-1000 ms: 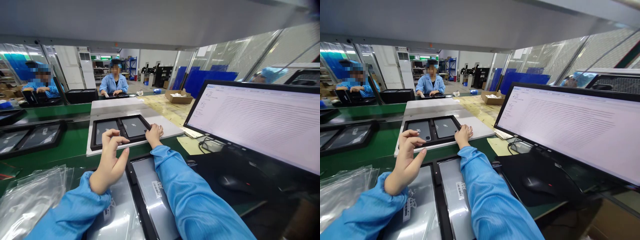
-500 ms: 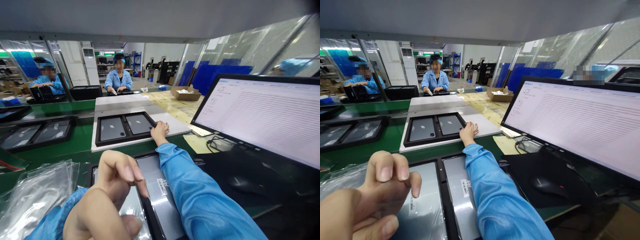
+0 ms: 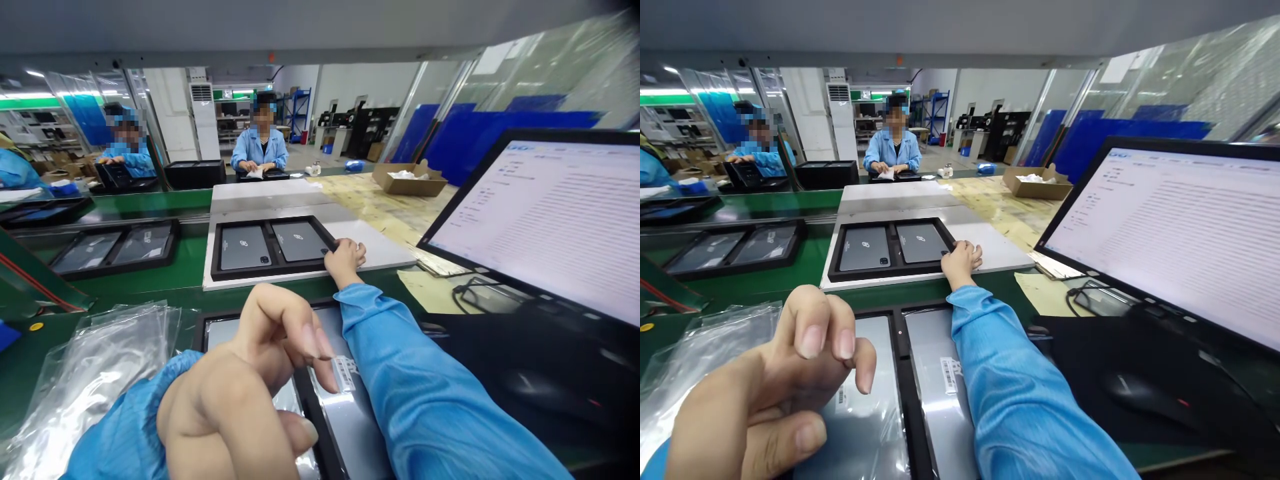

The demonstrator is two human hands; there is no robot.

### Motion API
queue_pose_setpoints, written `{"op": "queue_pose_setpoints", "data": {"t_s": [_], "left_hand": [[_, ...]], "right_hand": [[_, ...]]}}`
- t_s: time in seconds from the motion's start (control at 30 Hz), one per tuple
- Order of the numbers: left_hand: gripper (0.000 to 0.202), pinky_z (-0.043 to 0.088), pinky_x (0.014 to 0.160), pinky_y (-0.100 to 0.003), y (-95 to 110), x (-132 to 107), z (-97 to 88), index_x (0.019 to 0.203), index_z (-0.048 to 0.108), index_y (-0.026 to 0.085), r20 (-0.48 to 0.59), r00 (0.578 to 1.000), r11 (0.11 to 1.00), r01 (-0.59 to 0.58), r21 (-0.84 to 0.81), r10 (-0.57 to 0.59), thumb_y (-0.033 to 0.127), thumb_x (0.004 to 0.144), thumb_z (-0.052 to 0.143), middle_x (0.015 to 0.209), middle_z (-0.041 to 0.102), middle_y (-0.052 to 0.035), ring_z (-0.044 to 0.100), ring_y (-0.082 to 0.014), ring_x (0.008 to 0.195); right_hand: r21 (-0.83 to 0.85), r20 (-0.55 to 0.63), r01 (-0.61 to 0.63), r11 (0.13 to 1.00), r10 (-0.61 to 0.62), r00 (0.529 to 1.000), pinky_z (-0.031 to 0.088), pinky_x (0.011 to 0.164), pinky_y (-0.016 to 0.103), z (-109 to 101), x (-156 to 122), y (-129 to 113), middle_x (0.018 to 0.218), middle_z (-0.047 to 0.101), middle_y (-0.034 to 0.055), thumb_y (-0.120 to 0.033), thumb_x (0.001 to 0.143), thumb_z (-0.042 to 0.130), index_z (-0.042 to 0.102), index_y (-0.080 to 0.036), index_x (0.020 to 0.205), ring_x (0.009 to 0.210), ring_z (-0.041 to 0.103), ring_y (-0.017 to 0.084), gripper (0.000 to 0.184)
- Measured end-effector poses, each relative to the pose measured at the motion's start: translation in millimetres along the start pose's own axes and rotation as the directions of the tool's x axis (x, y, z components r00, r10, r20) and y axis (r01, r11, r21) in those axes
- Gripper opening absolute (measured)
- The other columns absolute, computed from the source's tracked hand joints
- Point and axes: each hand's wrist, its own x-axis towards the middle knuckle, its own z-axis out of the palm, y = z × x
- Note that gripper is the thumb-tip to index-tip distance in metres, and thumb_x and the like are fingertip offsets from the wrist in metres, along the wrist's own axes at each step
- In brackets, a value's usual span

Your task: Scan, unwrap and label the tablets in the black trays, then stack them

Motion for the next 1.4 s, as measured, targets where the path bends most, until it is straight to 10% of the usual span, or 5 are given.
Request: {"op": "queue_pose_setpoints", "data": {"t_s": [0.37, 0.57, 0.7, 1.17, 1.4], "left_hand": [[0.022, 0.047, 0.109, -0.044, -40, 55, -60.7, 0.093, 0.069, 0.024, 0.106, 0.919, 0.668, -0.352, 0.655, 0.38, 0.021, 0.094, 0.048, 0.119, 0.048, -0.0113, 0.051, -0.0258, 0.118], [0.042, 0.031, 0.114, -0.065, -111, 69, -232.2, 0.13, 0.061, 0.015, -0.719, 0.624, 0.19, 0.7, 0.688, 0.305, 0.021, 0.09, 0.05, 0.146, 0.037, -0.0221, 0.03, -0.0427, 0.139], [0.054, 0.025, 0.108, -0.078, -151, 36, -289.0, 0.144, 0.052, 0.022, -0.852, 0.521, 0.079, 0.848, 0.524, 0.054, 0.034, 0.091, 0.056, 0.157, 0.027, -0.0233, 0.022, -0.0482, 0.145], [0.021, 0.018, 0.115, -0.073, -155, 63, -307.1, 0.106, 0.066, 0.018, -0.703, 0.694, 0.115, 0.694, 0.71, 0.156, 0.03, 0.089, 0.06, 0.154, 0.032, -0.0183, 0.02, -0.044, 0.146], [0.031, 0.027, 0.114, -0.061, -92, 113, -213.0, 0.116, 0.061, 0.022, -0.596, 0.701, 0.241, 0.547, 0.802, 0.391, 0.039, 0.091, 0.059, 0.147, 0.04, -0.0151, 0.028, -0.0395, 0.142]], "right_hand": [[-0.009, 0.019, -0.02, 1.0, 0.02, 1.0, 0.025, 0.11, 0.064, 0, -1, 2, 0.142, 0.048, 0.0172, -0.017, 0.077, 0.052, 0.056, -0.019, 0.118, 0.142, 0.024, 0.041, 0.041], [-0.006, 0.016, -0.032, 0.999, 0.033, 0.999, 0.027, 0.108, 0.066, 3, -3, 4, 0.141, 0.049, 0.0186, -0.016, 0.074, 0.053, 0.057, -0.02, 0.114, 0.141, 0.025, 0.042, 0.04], [-0.013, 0.032, -0.038, 0.999, 0.039, 0.999, 0.027, 0.109, 0.065, 2, -3, 5, 0.142, 0.049, 0.0181, -0.017, 0.074, 0.053, 0.057, -0.02, 0.114, 0.14, 0.024, 0.042, 0.04], [-0.023, 0.017, -0.025, 0.999, 0.025, 1.0, 0.027, 0.109, 0.064, 4, -2, 5, 0.141, 0.049, 0.0183, -0.016, 0.077, 0.053, 0.058, -0.019, 0.117, 0.141, 0.024, 0.041, 0.04], [-0.006, 0.023, -0.024, 1.0, 0.024, 0.999, 0.027, 0.109, 0.062, 7, -1, 7, 0.143, 0.047, 0.0172, -0.017, 0.077, 0.053, 0.057, -0.02, 0.118, 0.14, 0.023, 0.041, 0.041]]}}
